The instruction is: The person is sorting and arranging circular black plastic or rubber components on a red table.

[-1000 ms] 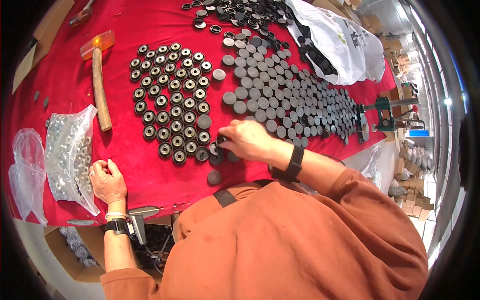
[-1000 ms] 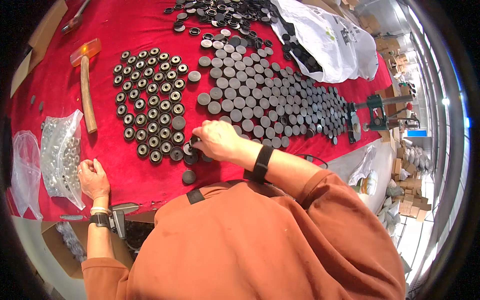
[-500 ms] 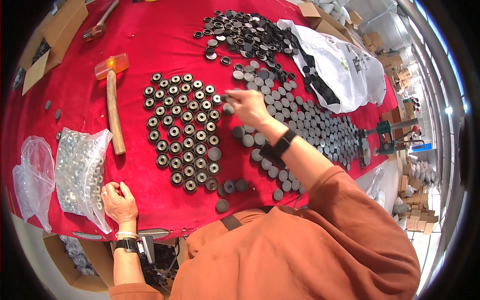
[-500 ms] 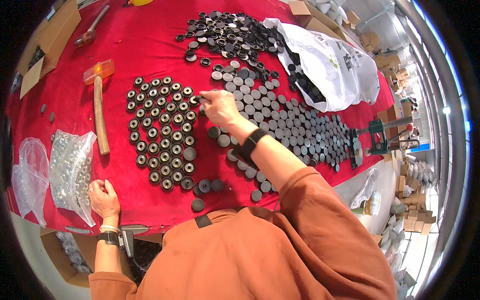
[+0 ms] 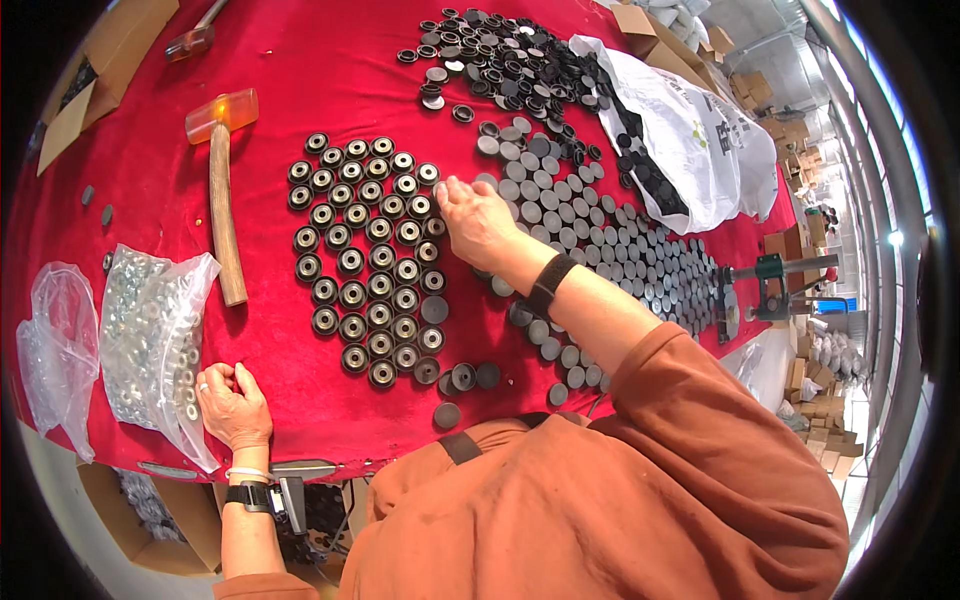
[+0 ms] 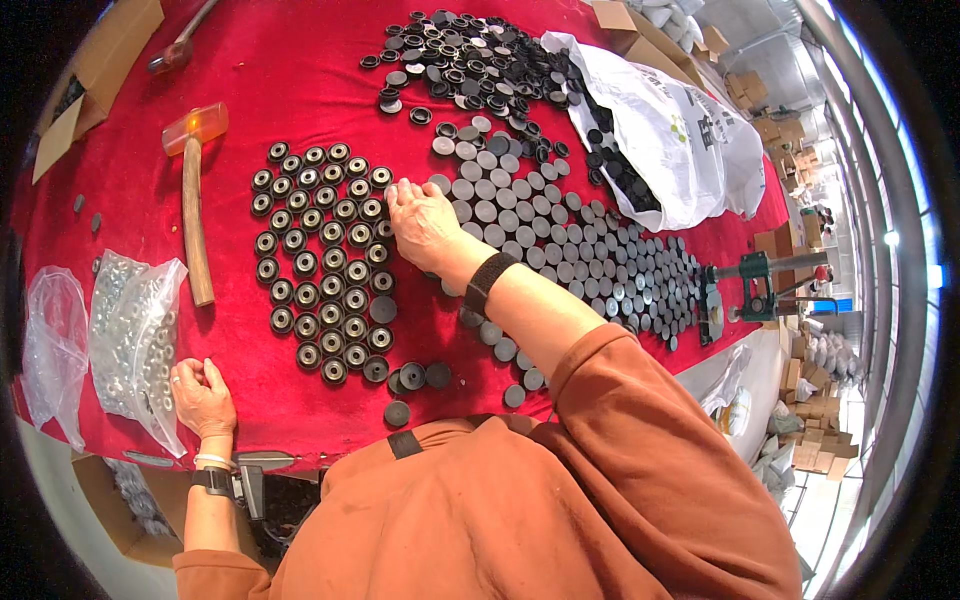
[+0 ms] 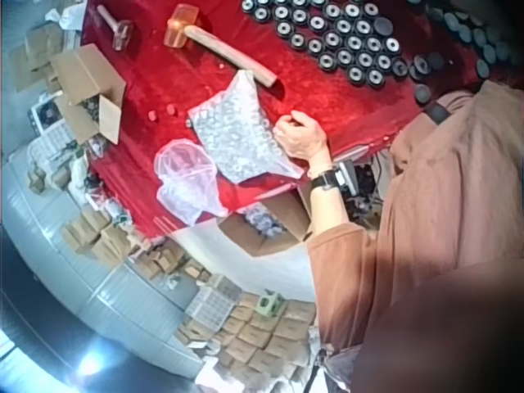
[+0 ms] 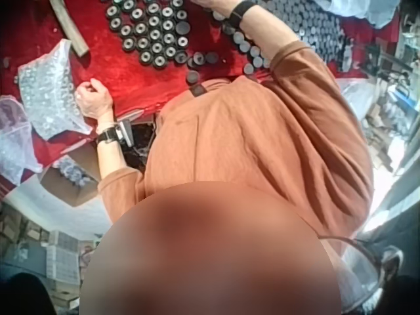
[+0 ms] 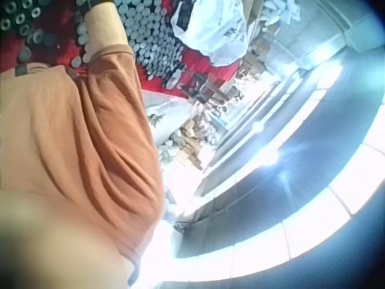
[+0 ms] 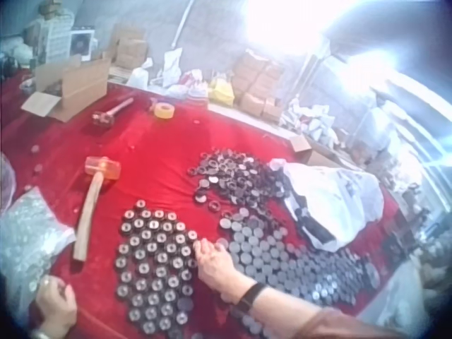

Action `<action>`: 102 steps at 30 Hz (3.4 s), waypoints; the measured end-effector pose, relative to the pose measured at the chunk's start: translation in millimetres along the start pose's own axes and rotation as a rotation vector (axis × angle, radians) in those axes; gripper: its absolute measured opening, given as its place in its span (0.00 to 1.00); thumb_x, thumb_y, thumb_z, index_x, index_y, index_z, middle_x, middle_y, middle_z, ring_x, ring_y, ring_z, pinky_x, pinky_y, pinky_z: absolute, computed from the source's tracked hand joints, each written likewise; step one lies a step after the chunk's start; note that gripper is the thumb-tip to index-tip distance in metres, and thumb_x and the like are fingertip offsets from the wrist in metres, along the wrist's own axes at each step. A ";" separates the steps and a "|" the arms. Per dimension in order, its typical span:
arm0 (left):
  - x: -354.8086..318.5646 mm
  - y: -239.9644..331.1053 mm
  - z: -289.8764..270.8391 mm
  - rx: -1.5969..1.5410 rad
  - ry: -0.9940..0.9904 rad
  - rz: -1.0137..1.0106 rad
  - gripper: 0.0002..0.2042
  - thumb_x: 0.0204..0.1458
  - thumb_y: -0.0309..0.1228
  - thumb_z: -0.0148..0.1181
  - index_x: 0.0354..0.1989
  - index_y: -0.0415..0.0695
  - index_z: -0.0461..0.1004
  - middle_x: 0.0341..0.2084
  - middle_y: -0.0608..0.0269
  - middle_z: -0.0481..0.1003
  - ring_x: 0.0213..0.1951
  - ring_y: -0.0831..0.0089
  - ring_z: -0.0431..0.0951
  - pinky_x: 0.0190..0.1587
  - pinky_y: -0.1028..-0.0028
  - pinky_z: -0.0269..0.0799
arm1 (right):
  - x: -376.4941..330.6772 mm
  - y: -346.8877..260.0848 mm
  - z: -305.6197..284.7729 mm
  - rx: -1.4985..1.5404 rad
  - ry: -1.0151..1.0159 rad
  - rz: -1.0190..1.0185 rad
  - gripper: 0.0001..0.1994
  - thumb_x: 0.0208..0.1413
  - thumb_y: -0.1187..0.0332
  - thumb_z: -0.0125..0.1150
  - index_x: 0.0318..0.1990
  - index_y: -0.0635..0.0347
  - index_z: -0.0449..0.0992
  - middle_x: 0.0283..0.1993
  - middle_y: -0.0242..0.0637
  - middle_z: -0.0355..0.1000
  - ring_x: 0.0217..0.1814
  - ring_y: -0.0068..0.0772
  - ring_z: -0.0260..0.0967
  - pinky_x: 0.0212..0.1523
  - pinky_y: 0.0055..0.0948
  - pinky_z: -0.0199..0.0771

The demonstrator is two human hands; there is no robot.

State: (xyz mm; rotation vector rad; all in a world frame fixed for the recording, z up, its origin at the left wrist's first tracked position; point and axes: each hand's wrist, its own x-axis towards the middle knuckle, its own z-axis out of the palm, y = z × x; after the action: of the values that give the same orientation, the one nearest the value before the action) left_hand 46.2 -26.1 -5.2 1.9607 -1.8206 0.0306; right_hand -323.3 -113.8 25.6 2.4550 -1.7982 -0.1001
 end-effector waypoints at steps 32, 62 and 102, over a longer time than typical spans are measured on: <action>-3.0 -3.0 -0.1 0.021 0.009 -0.010 0.07 0.47 0.31 0.57 0.24 0.44 0.65 0.22 0.63 0.65 0.27 0.65 0.67 0.31 0.65 0.64 | -133.4 -34.3 -49.6 0.935 -0.204 0.336 0.12 0.37 0.69 0.69 0.29 0.64 0.75 0.24 0.40 0.74 0.27 0.32 0.74 0.30 0.29 0.72; 3.1 3.2 -1.8 0.034 0.003 0.014 0.08 0.48 0.32 0.56 0.25 0.43 0.64 0.22 0.61 0.65 0.27 0.64 0.67 0.31 0.64 0.63 | 15.1 14.7 -36.6 1.019 -0.447 0.838 0.19 0.38 0.61 0.73 0.17 0.69 0.73 0.16 0.41 0.70 0.13 0.29 0.67 0.12 0.26 0.66; -1.7 -3.5 4.1 0.016 0.007 -0.033 0.08 0.48 0.34 0.57 0.25 0.46 0.66 0.22 0.63 0.67 0.27 0.64 0.69 0.31 0.64 0.65 | -140.4 -62.4 -50.4 0.851 -0.227 0.105 0.12 0.40 0.69 0.66 0.34 0.62 0.74 0.31 0.42 0.69 0.32 0.43 0.71 0.32 0.36 0.72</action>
State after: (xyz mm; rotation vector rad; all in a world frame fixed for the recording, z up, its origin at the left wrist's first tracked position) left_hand 48.1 -25.9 -10.5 1.9992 -1.7882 0.0421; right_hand -301.1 40.7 67.7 2.9412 -2.4429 0.5239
